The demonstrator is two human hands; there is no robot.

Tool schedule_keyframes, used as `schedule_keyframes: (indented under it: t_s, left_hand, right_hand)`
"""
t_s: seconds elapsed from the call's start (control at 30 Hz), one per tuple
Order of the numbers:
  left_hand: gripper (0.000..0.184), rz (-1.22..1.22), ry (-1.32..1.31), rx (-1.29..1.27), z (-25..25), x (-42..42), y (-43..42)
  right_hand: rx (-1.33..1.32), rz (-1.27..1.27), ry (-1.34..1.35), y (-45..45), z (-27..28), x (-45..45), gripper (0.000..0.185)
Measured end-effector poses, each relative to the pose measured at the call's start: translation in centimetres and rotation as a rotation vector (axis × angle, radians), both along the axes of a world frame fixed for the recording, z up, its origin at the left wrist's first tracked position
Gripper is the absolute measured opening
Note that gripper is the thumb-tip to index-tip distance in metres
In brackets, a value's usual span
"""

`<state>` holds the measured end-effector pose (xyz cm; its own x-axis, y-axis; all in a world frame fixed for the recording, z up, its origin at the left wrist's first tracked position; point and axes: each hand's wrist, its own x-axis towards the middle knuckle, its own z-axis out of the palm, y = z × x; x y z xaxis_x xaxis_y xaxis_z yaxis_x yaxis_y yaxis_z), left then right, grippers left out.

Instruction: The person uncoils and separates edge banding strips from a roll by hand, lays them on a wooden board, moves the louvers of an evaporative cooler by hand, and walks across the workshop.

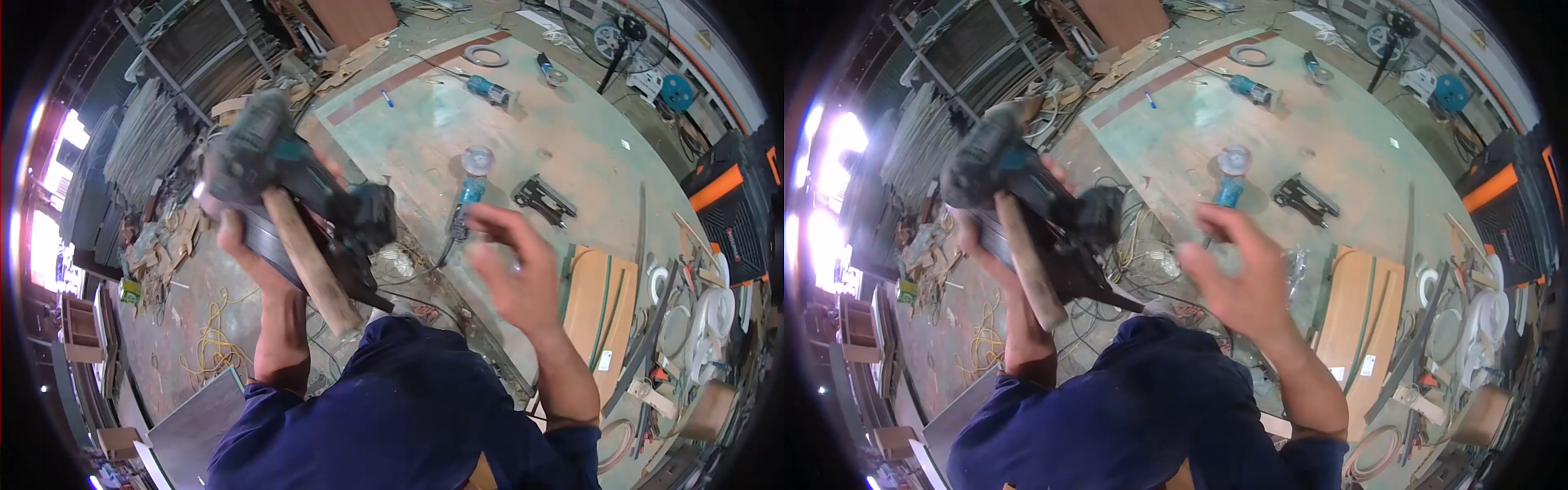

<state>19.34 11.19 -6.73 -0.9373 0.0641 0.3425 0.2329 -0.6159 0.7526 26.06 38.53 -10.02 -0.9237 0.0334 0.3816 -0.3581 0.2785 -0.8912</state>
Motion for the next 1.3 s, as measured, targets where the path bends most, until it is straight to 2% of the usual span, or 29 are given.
schedule_keyframes:
  t_s: [0.07,0.13,0.23,0.27,0.37,0.47,0.53,0.7,0.83,0.87,0.97,1.1,1.13,1.23,1.3]
  left_hand:
    - [0.106,-0.156,-0.094,0.046,-2.5,0.2,0.6]
    - [0.107,-0.274,-0.148,0.106,-3.5,1.0,2.0]
    - [0.105,-0.276,-0.187,-0.068,-5.5,0.9,2.0]
    - [0.098,-0.302,-0.203,-0.067,-6.7,0.9,1.4]
    - [0.08,-0.327,-0.388,0.04,-10.9,0.7,-0.1]
    - [0.075,-0.383,-0.479,0.051,-11.6,0.7,-0.2]
    - [0.077,-0.339,-0.501,-0.02,-11.5,0.8,-0.2]
    - [0.069,-0.297,-0.559,-0.009,-11.8,0.1,0.3]
    - [0.082,-0.454,-0.575,0.076,-13.5,-1.8,0.3]
    - [0.085,-0.501,-0.569,0.075,-13.4,-2.3,0.7]
    - [0.086,-0.465,-0.528,0.098,-12.1,-3.2,2.8]
    - [0.074,-0.538,-0.578,0.054,-14.0,-5.8,1.4]
    - [0.068,-0.508,-0.518,0.044,-14.5,-6.8,1.8]
    - [0.066,-0.586,-0.53,0.136,-14.6,-9.3,2.5]
    - [0.064,-0.564,-0.48,0.119,-13.5,-10.6,3.7]
  right_hand:
    - [0.006,0.123,-0.051,-2.9,1.2,-1.4,0.049]
    - [0.19,0.099,0.134,-5.2,0.1,-2.3,0.053]
    - [0.249,0.072,-0.021,-6.9,-2.6,-2.8,0.05]
    - [0.239,0.042,0.0,-7.1,-3.8,-3.2,0.046]
    - [0.296,0.048,-0.161,-7.5,-4.8,-3.2,0.047]
    - [0.298,-0.036,-0.185,-8.7,-5.9,-2.8,0.046]
    - [0.33,-0.065,-0.173,-9.1,-7.6,-2.9,0.047]
    - [0.141,-0.092,-0.226,-9.5,-10.8,-3.3,0.042]
    - [-0.076,-0.13,-0.192,-9.6,-12.1,-4.3,0.039]
    - [-0.005,-0.164,-0.209,-9.1,-12.1,-4.2,0.037]
    - [-0.041,-0.315,-0.424,-8.0,-9.0,-4.0,0.026]
    - [-0.16,-0.504,-0.422,-6.2,-10.3,-3.9,0.028]
    - [-0.178,-0.514,-0.419,-5.6,-11.2,-3.9,0.025]
    - [-0.352,-0.61,-0.493,-4.3,-13.1,-3.2,0.024]
    - [-0.493,-0.64,-0.446,-4.0,-12.2,-2.4,0.024]
